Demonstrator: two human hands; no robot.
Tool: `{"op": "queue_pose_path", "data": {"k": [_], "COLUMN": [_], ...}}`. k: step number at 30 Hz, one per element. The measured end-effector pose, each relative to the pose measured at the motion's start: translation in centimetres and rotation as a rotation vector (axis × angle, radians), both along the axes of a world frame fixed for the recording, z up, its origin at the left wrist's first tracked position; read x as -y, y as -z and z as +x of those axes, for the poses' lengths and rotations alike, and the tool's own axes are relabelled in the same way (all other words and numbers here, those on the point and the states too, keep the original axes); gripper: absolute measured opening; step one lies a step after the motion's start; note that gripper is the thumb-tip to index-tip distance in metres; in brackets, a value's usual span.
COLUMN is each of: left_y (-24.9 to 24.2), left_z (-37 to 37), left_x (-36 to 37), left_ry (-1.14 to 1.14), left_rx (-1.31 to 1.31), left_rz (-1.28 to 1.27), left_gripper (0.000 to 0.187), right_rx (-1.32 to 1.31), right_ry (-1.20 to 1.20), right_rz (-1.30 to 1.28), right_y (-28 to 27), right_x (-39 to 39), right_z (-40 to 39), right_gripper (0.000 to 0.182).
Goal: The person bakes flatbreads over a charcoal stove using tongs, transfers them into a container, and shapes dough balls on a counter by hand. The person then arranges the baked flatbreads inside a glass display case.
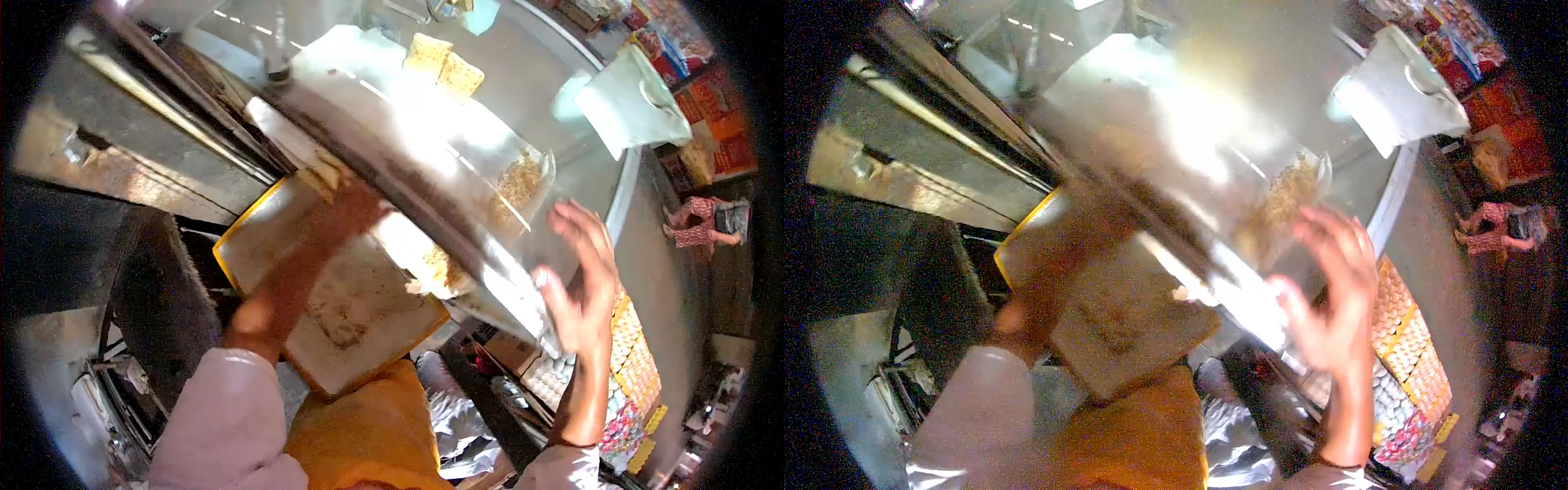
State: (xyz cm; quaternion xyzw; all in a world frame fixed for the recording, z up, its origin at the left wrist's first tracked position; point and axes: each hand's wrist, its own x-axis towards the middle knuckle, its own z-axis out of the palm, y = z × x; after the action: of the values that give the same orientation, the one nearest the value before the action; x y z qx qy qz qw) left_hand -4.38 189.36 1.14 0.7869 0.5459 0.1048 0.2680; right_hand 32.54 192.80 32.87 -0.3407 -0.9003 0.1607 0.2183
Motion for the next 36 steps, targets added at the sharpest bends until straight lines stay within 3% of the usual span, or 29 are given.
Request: {"op": "queue_pose_path", "data": {"k": [2, 3, 5, 6, 7, 8, 10, 13, 16, 17, 18, 20, 21, 22, 24, 25, 28, 30, 31, 33, 36], "left_y": [-4.8, -5.2, -9.7, -12.9, -12.4, -15.4, -14.6, -12.3, -10.3, -9.5, -8.8, -7.4, -6.1, -3.7, 7.5, 7.8, 7.1, 8.0, 7.9, 6.9, -1.4], "left_z": [7.9, 10.1, 14.8, 16.0, 16.8, 17.4, 17.7, 17.7, 17.0, 16.7, 16.4, 14.9, 13.7, 12.5, 8.2, 6.6, 3.9, 1.8, 1.0, 0.5, 8.3], "left_x": [6.7, 10.3, 18.3, 21.5, 25.3, 28.9, 36.0, 46.1, 54.1, 56.6, 58.9, 63.0, 64.7, 66.7, 72.5, 74.3, 77.8, 80.8, 82.4, 85.8, 89.1], "left_ry": [-0.239, -0.258, -0.211, -0.109, -0.045, -0.03, 0.014, -0.007, 0.024, 0.003, -0.003, -0.048, -0.042, -0.041, -0.031, 0.015, -0.407, -0.632, -0.617, -0.873, -0.942], "left_rx": [-0.347, 0.04, 0.202, 0.242, 0.357, 0.375, 0.529, 0.6, 0.614, 0.58, 0.544, 0.664, 0.614, 0.57, 0.56, 0.557, 0.721, 0.43, 0.414, 0.349, 0.127], "left_rz": [0.254, 0.34, 0.144, -0.095, -0.039, -0.125, -0.182, -0.305, -0.512, -0.575, -0.64, -0.774, -0.726, -0.661, -0.376, -0.393, -0.853, -0.997, -1.002, -1.24, -1.116], "left_gripper": [0.064, 0.062, 0.057, 0.055, 0.052, 0.049, 0.05, 0.051, 0.051, 0.048, 0.045, 0.041, 0.039, 0.038, 0.033, 0.033, 0.025, 0.021, 0.021, 0.017, 0.015], "right_rx": [-0.027, -0.059, -0.168, -0.246, -0.312, -0.409, -0.584, -0.121, 0.087, -0.019, 0.042, 0.164, 0.188, 0.206, 0.231, 0.259, 0.242, 0.237, 0.302, 0.402, 0.569], "right_ry": [0.022, 0.096, 0.268, 0.357, 0.441, 0.478, 0.57, 0.554, 0.743, 0.85, 0.891, 0.976, 1.059, 1.132, 1.276, 1.344, 1.494, 1.546, 1.557, 1.627, 1.77], "right_rz": [-0.025, 0.025, 0.178, 0.284, 0.275, 0.194, -0.034, -0.059, -0.365, -0.531, -0.51, -0.499, -0.535, -0.563, -0.476, -0.443, -0.338, -0.275, -0.224, -0.129, -0.062], "right_y": [-0.1, -0.3, -0.1, 0.1, 0.1, 0.9, 4.7, 10.9, 19.5, 19.6, 21.9, 21.4, 20.7, 20.2, 20.5, 19.8, 19.0, 16.9, 16.9, 17.2, 16.8], "right_x": [0.7, 1.4, 3.6, 5.4, 8.5, 12.4, 21.4, 36.7, 51.7, 56.4, 61.0, 68.5, 71.5, 74.1, 78.9, 80.4, 83.4, 85.3, 86.9, 90.5, 95.6], "right_z": [0.2, 0.3, 1.1, 1.7, 2.2, 2.9, 4.4, 7.6, 13.1, 13.8, 16.2, 18.7, 19.6, 21.0, 24.4, 25.4, 29.7, 31.4, 32.9, 36.7, 41.8], "right_gripper": [0.057, 0.054, 0.046, 0.042, 0.038, 0.042, 0.046, 0.051, 0.064, 0.065, 0.064, 0.063, 0.062, 0.062, 0.064, 0.064, 0.062, 0.063, 0.062, 0.066, 0.067]}}
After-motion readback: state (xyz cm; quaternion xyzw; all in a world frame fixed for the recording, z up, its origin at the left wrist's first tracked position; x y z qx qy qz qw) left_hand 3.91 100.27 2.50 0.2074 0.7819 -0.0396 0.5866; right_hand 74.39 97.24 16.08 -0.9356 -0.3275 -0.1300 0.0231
